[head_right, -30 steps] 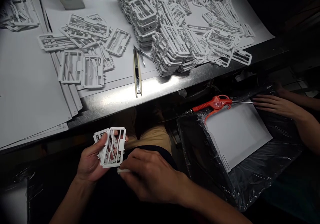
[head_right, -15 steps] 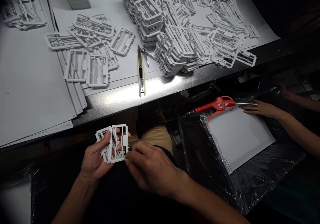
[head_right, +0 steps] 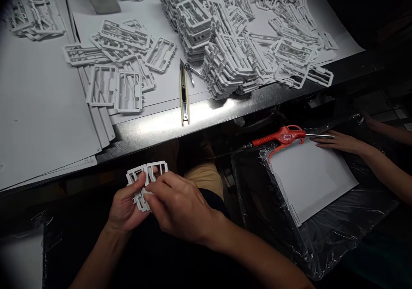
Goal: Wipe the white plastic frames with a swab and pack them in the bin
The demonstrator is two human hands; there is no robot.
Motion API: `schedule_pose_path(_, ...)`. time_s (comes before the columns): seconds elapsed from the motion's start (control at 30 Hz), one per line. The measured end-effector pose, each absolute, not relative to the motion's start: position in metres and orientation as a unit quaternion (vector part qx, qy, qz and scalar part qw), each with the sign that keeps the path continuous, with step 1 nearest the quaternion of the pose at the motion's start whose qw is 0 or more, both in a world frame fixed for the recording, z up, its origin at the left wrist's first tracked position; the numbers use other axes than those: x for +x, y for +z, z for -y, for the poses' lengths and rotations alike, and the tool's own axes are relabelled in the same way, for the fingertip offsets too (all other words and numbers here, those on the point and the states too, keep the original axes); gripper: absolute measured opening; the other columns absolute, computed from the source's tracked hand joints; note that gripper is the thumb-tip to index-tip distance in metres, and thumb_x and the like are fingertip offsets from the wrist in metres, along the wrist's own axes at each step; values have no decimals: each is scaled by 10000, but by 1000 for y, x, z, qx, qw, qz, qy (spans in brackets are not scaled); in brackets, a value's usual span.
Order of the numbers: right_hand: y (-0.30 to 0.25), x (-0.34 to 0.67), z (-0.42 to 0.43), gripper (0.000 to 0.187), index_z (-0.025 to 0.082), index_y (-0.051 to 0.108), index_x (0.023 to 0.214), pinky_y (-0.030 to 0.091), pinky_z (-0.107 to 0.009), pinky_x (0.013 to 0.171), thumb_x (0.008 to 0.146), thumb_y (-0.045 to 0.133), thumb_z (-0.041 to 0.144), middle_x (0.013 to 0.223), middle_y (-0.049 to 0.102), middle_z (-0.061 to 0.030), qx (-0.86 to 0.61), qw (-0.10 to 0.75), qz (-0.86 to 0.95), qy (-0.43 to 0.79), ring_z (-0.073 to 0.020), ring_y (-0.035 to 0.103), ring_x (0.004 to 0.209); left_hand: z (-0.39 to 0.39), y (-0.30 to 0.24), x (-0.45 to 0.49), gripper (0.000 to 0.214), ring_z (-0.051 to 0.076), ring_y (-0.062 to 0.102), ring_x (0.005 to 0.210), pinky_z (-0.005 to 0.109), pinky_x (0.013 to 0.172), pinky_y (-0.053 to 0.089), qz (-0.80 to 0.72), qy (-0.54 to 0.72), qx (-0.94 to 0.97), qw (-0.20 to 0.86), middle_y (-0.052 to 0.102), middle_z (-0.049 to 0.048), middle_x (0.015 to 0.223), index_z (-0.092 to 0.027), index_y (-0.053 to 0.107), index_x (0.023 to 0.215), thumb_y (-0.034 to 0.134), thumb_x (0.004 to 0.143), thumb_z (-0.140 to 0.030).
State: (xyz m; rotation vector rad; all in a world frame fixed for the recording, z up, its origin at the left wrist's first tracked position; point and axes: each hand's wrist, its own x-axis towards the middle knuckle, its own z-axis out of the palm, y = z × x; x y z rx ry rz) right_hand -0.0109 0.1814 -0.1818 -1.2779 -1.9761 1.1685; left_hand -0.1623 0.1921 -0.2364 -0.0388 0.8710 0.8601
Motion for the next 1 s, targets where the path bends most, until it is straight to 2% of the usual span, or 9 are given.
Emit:
schedule_pose_path(0.1,-177,-5,-181,158,154,625,962,452,-230,733,879,495,184,895,595,-52,-429,185,739,486,-132,567,795,-192,-237,-163,196,201,640,683,352,728,543,-393,404,-18,826,696,103,864,-126,694,914,645,775,-255)
schedule_pose_path(0.2,-175,8,-177,104,172,621,861,422,-206,672,871,529,220,814,589,-9,-459,167,700,521,-104,553,729,-193,-238,-165,209,158,609,611,344,703,546,-375,414,-13,829,690,119,923,-121,676,943,606,806,-262)
schedule_pose_path(0.3,-182,16,-173,246,171,589,720,382,-208,587,890,513,330,650,540,22,-558,156,621,528,-91,501,614,-193,-239,-166,215,153,605,608,357,710,542,-363,419,-9,832,679,129,988,-126,663,984,587,813,-232)
schedule_pose_path(0.47,-195,12,-168,317,173,569,736,372,-207,539,905,459,418,615,518,25,-557,152,509,639,-90,453,555,-190,-237,-169,344,252,647,806,429,801,511,-361,413,1,836,665,128,1053,-156,622,1109,610,766,-142)
schedule_pose_path(0.63,-195,8,-168,320,154,562,721,372,-203,531,898,475,405,620,512,15,-561,200,469,652,-92,448,564,-190,-235,-169,475,311,620,950,449,851,485,-378,407,7,832,659,123,1080,-174,581,1184,642,719,-97)
schedule_pose_path(0.77,-191,12,-169,293,156,559,721,359,-200,523,915,457,349,609,515,16,-581,195,544,573,-90,451,553,-192,-233,-164,473,297,614,969,416,848,489,-411,394,12,822,655,112,1090,-173,571,1189,643,729,-88)
schedule_pose_path(0.9,-188,14,-172,250,152,538,691,346,-222,544,911,447,230,605,507,4,-555,173,717,385,-95,453,543,-193,-227,-155,366,258,612,962,348,805,499,-476,384,67,788,653,114,1071,-154,576,1157,630,802,-225)
schedule_pose_path(1.0,-186,7,-176,243,148,545,683,327,-248,515,900,446,192,608,530,-18,-500,121,820,252,-121,484,543,-192,-223,-147,414,224,608,928,316,802,485,-504,380,126,766,655,110,1023,-150,549,1176,629,806,-319)
